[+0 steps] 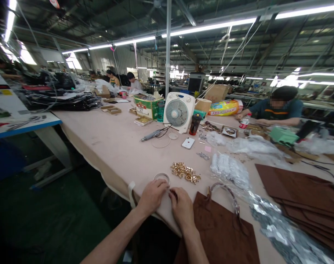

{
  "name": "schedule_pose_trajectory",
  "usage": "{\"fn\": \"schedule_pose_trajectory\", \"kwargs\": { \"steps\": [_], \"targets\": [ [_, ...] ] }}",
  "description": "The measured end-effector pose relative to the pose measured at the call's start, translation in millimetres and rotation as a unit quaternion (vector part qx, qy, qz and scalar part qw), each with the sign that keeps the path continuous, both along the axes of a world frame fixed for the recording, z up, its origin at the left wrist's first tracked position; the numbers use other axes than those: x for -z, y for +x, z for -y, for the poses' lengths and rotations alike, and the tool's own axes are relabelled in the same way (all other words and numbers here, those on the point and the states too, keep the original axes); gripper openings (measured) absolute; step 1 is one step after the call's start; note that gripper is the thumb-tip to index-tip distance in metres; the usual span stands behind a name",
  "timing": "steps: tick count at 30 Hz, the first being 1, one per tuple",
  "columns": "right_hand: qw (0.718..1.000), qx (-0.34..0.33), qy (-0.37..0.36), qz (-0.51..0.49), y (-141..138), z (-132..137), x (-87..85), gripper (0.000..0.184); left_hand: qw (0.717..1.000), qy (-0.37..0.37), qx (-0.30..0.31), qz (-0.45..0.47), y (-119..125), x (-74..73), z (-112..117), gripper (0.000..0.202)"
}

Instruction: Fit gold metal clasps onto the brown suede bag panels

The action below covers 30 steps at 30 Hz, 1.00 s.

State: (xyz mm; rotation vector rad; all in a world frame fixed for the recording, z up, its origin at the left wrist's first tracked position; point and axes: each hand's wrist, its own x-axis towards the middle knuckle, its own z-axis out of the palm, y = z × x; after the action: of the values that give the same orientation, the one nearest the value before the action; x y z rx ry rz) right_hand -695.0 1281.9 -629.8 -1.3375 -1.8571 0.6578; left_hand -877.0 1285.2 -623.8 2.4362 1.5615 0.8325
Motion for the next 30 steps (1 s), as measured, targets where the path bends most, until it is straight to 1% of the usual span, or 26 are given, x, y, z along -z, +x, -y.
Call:
{"fn": "schedule_pose_trajectory", "kwargs": {
  "steps": [3, 6, 10, 14, 20, 22, 24, 25, 26, 27, 28, 30],
  "targets": [
    [1.000, 0.007, -0.002, -0.009, 1, 0, -2.6, 0.020, 0.998, 0.006, 0.052, -0.028, -3, -2.2, -12, 0.028],
    [1.000, 0.008, -0.006, -0.018, 2, -1, -5.2, 0.018, 0.996, 0.005, 0.084, -0.012, -5, -2.1, -23, 0.020],
    [1.000, 0.010, -0.013, -0.021, 0, -1, -6.2, 0.015, 0.995, 0.003, 0.096, -0.004, -7, -1.7, -28, 0.016],
    [1.000, 0.015, 0.004, -0.015, 0, 0, -4.8, 0.014, 0.993, -0.003, 0.119, -0.003, -7, -5.0, -27, 0.018],
    [0.999, 0.015, 0.026, 0.018, 1, 2, -4.3, 0.013, 0.989, -0.059, 0.133, 0.037, -7, -11.7, -29, 0.022],
    [0.998, -0.008, 0.043, 0.034, -2, 5, -6.2, 0.013, 0.988, -0.081, 0.126, 0.049, -6, -13.3, -30, 0.023],
    [0.995, -0.075, 0.064, 0.034, -4, 10, -10.2, 0.016, 0.988, -0.091, 0.115, 0.055, -4, -14.2, -30, 0.023],
    [0.991, -0.108, 0.073, 0.020, -5, 13, -13.3, 0.018, 0.988, -0.089, 0.110, 0.058, -4, -14.2, -30, 0.022],
    [0.989, -0.126, 0.083, -0.006, -5, 15, -17.0, 0.017, 0.989, -0.083, 0.108, 0.059, -3, -13.8, -30, 0.022],
    [0.988, -0.122, 0.092, -0.039, -4, 17, -21.3, 0.016, 0.990, -0.074, 0.109, 0.059, -3, -13.1, -29, 0.022],
    [0.987, -0.096, 0.102, -0.077, 0, 18, -26.0, 0.014, 0.990, -0.063, 0.110, 0.059, -3, -12.0, -29, 0.022],
    [0.982, -0.011, 0.121, -0.147, 15, 19, -35.7, 0.014, 0.991, -0.040, 0.113, 0.052, -3, -9.0, -29, 0.023]
  ]
}}
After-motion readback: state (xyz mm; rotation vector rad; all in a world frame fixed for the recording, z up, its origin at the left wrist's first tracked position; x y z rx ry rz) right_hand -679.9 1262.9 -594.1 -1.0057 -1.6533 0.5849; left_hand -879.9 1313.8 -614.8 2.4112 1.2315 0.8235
